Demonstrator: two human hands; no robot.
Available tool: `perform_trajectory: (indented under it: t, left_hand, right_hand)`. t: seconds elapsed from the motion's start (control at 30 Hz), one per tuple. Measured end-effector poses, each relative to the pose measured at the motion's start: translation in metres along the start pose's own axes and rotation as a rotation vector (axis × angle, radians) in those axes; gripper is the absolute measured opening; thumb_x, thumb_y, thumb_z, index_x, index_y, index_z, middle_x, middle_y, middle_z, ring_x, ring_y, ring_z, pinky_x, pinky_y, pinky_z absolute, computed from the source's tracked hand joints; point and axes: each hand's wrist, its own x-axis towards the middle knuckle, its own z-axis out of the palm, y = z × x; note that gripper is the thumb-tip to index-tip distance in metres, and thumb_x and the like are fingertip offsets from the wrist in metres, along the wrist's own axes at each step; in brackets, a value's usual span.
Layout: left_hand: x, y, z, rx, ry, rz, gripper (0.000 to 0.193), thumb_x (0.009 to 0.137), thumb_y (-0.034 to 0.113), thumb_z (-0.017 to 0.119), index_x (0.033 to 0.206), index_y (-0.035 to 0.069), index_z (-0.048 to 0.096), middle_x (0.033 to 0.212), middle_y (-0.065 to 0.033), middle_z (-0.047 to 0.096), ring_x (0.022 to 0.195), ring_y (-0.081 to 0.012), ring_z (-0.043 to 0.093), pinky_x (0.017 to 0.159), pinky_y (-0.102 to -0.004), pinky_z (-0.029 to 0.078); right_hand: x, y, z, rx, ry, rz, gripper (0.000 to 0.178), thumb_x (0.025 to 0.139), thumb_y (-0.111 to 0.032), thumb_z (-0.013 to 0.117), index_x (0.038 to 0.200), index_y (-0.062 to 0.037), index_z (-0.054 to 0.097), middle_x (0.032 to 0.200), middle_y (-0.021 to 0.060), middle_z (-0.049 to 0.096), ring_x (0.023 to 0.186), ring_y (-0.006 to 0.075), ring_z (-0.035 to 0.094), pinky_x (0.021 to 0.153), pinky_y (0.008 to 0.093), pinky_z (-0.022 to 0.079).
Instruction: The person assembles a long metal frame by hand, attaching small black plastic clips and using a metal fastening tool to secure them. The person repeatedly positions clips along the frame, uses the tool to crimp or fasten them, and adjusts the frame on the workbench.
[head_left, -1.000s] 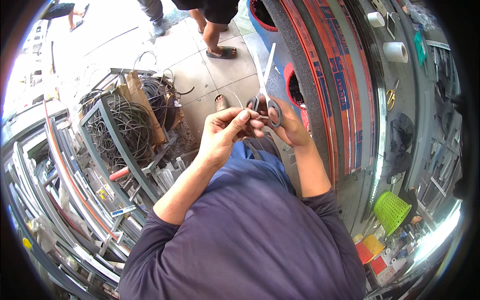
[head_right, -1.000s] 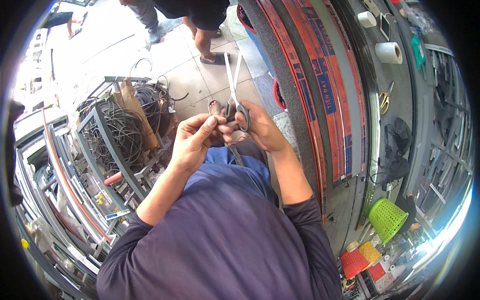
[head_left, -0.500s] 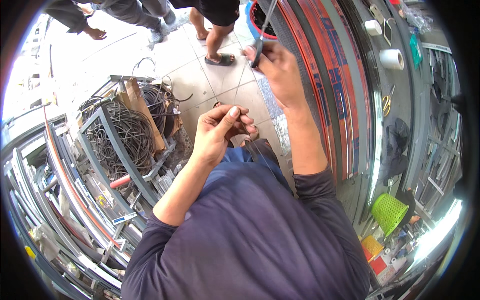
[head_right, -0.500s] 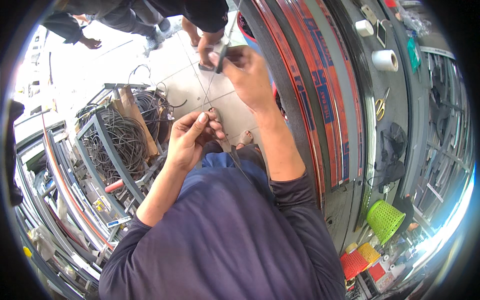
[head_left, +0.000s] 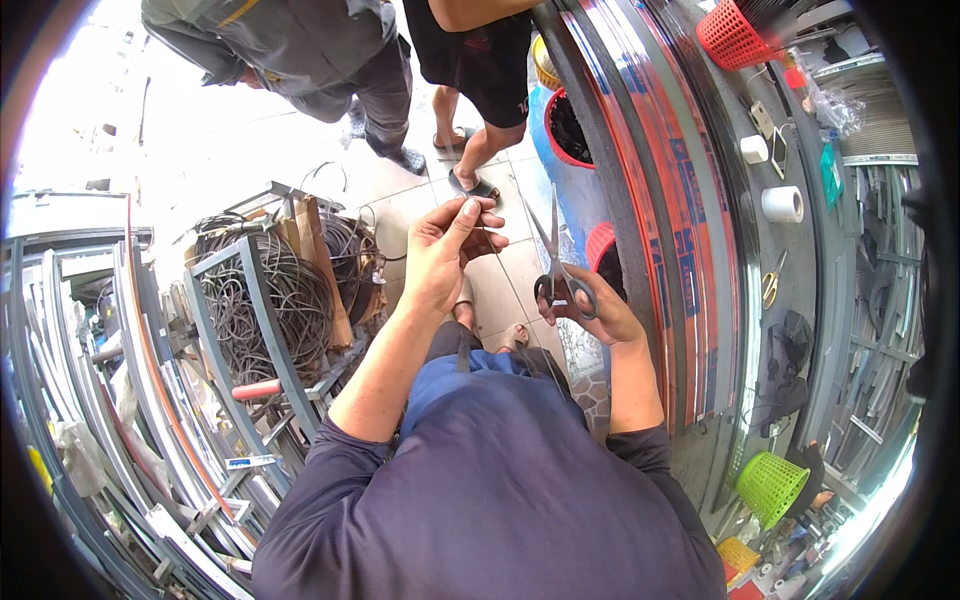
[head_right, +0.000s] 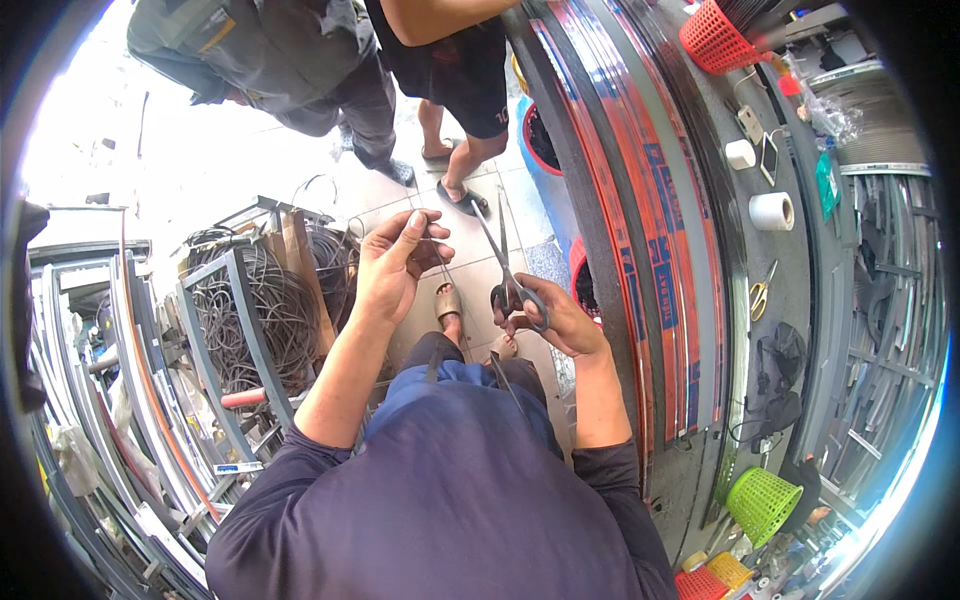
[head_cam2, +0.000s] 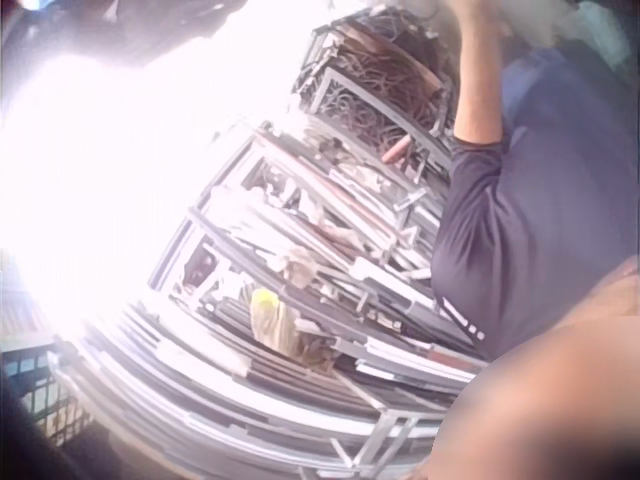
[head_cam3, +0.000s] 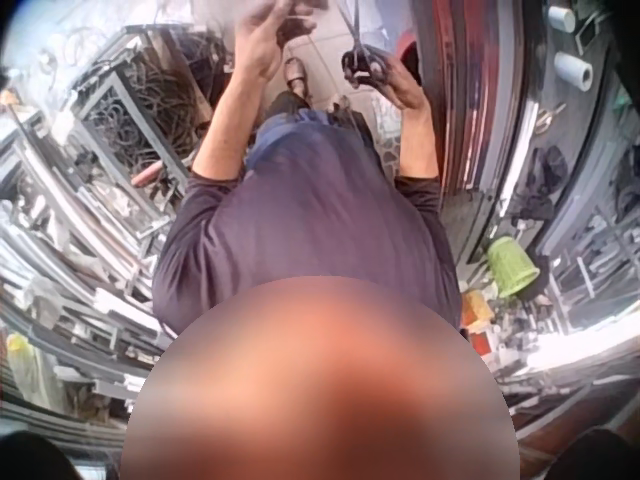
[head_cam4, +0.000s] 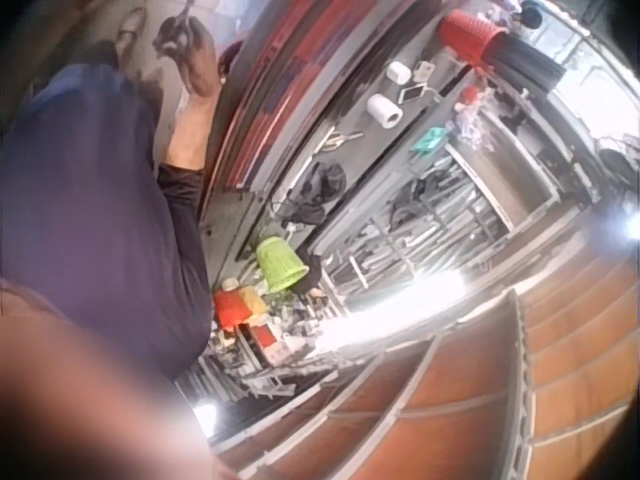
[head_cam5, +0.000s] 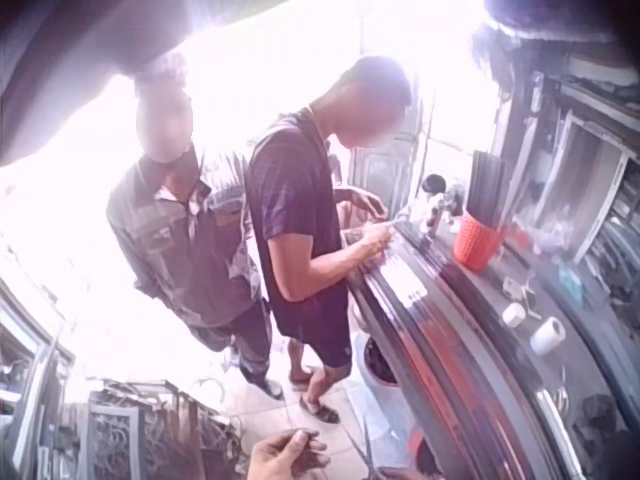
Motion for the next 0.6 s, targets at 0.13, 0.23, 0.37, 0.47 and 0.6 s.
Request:
perform_trajectory:
  t: [0.13, 0.23, 0.37, 0.47, 0.6]
  left_hand:
    - [0.009, 0.008, -0.007, -0.035, 0.0, 0.042, 0.033, 0.115, 0.028, 0.074, 0.128, -0.003, 0.078, 0.106, -0.0112, 0.082, 0.088, -0.0211, 0.081, 0.085, -0.0368, 0.067]
    - [0.011, 0.009, -0.014, -0.052, -0.002, 0.052, 0.033, 0.115, 0.027, 0.074, 0.129, -0.002, 0.078, 0.106, -0.011, 0.082, 0.087, -0.0212, 0.081, 0.084, -0.0365, 0.066]
    - [0.009, 0.01, -0.025, -0.076, 0.041, 0.062, 0.033, 0.115, 0.027, 0.074, 0.13, -0.003, 0.077, 0.106, -0.0113, 0.082, 0.088, -0.021, 0.081, 0.083, -0.0359, 0.066]
    - [0.008, 0.011, -0.034, -0.09, 0.083, 0.036, 0.032, 0.115, 0.025, 0.074, 0.13, -0.003, 0.077, 0.105, -0.0116, 0.081, 0.088, -0.0199, 0.08, 0.083, -0.0356, 0.066]
    - [0.005, 0.012, -0.04, -0.13, 0.155, 0.071, 0.028, 0.114, 0.022, 0.074, 0.127, -0.003, 0.078, 0.104, -0.0115, 0.081, 0.086, -0.0215, 0.079, 0.082, -0.0382, 0.067]
  right_hand:
    - [0.022, -0.006, -0.006, -0.038, -0.049, -0.011, 0.073, 0.101, -0.06, 0.084, 0.14, -0.0021, 0.066, 0.114, 0.0088, 0.073, 0.105, 0.0187, 0.071, 0.086, 0.0364, 0.057]
    - [0.046, 0.008, -0.021, -0.033, -0.011, 0.094, 0.067, 0.103, -0.059, 0.081, 0.139, -0.0053, 0.067, 0.115, 0.0081, 0.074, 0.103, 0.018, 0.07, 0.084, 0.0359, 0.056]
    - [0.105, 0.066, -0.06, -0.153, 0.044, 0.363, 0.049, 0.11, -0.054, 0.074, 0.128, -0.0096, 0.07, 0.107, 0.0042, 0.075, 0.094, 0.0155, 0.069, 0.081, 0.0327, 0.054]
    - [0.214, 0.141, -0.084, -0.54, 0.114, 0.433, 0.054, 0.104, -0.061, 0.075, 0.117, -0.0083, 0.075, 0.099, 0.0037, 0.077, 0.082, 0.0154, 0.068, 0.072, 0.0336, 0.054]
    - [0.372, 0.186, -0.087, -0.864, 0.174, 0.276, 0.077, 0.089, -0.08, 0.078, 0.092, -0.0031, 0.087, 0.082, 0.0121, 0.079, 0.071, 0.0199, 0.072, 0.064, 0.04, 0.056]
